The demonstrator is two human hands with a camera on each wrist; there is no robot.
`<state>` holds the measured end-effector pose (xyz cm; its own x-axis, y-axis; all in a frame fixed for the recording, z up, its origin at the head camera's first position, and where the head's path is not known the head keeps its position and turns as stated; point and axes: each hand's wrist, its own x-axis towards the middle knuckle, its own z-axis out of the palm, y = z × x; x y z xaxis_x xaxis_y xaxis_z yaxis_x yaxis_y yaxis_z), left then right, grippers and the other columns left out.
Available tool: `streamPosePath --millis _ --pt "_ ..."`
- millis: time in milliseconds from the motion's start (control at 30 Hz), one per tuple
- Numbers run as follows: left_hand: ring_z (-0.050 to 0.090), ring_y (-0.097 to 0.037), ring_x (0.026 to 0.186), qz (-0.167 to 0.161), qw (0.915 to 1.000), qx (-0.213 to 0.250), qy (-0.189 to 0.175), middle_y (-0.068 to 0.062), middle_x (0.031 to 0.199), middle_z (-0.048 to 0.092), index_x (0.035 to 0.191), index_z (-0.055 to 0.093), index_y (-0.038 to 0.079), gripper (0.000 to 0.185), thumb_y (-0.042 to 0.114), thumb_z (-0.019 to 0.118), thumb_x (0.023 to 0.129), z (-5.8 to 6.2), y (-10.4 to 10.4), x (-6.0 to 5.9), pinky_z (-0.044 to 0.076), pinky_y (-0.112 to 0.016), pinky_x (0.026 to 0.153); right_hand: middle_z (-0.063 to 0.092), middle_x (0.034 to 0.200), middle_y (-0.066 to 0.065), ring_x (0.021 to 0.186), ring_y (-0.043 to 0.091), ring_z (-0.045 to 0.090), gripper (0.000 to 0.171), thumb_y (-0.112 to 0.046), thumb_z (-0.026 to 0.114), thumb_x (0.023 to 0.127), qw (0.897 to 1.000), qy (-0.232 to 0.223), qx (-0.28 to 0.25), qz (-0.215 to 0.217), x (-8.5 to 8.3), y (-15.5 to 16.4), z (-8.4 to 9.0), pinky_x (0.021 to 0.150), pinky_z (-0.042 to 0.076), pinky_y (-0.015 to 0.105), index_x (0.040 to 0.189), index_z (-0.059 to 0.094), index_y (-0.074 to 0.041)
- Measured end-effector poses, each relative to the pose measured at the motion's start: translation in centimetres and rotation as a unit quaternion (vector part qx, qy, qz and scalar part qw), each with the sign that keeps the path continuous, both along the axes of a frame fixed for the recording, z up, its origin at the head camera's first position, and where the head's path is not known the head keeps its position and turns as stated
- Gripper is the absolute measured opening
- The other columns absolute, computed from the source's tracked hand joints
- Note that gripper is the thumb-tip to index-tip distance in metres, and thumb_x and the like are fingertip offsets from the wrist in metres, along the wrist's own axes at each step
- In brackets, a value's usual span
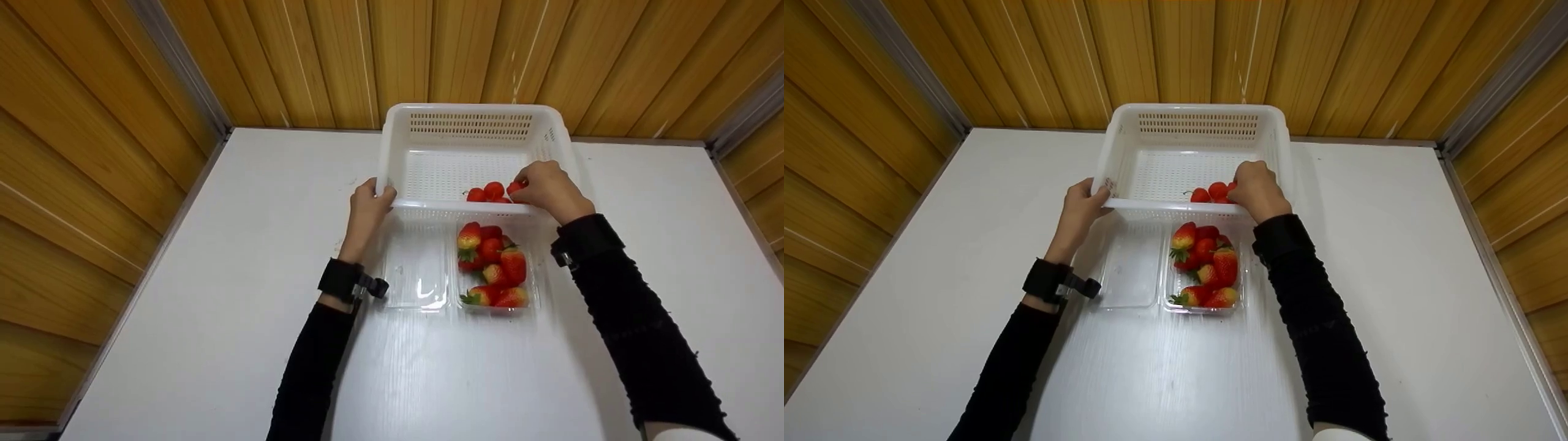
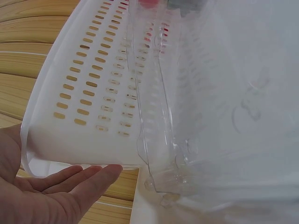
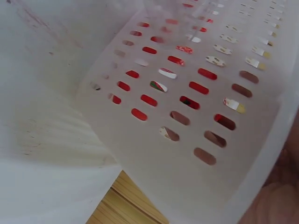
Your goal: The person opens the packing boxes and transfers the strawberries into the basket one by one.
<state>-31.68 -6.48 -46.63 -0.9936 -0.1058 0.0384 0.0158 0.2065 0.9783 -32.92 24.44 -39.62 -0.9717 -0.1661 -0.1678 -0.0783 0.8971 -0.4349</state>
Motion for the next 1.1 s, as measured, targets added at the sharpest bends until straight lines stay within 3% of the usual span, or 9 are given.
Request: streamPosePath --millis 367,733,1100 --pt "0.060 -0.015 0.095 -0.012 0.9999 -0.005 0.001 -0.008 0.102 0.064 0.101 0.062 0.000 0.022 0.015 0.053 0.086 0.0 -0.1 0.0 0.055 -0.027 0.075 0.063 0.106 0.026 0.090 0.033 0.053 0.034 -0.017 0.066 0.083 0.999 -0.036 0.035 0.011 -0.4 0.1 -0.2 0.074 0.048 0.043 0.106 0.067 0.008" --pt "0.061 -0.017 0.101 -0.009 0.9999 -0.010 0.001 -0.013 0.112 0.063 0.113 0.060 -0.004 0.034 0.015 0.053 0.087 -0.2 0.0 -0.3 0.056 -0.027 0.075 0.063 0.110 0.026 0.092 0.033 0.055 0.032 -0.018 0.065 0.085 0.996 -0.067 0.047 0.033 -0.8 0.3 -0.1 0.079 0.048 0.046 0.105 0.068 0.006" --pt "0.061 -0.017 0.102 -0.006 0.9998 -0.020 -0.005 -0.012 0.113 0.063 0.112 0.061 -0.002 0.032 0.018 0.052 0.088 -0.4 0.0 -0.5 0.056 -0.026 0.075 0.056 0.123 0.028 0.104 0.037 0.054 0.036 -0.018 0.061 0.087 0.990 -0.110 0.065 0.055 -1.5 0.6 -0.3 0.089 0.046 0.054 0.115 0.064 0.004"
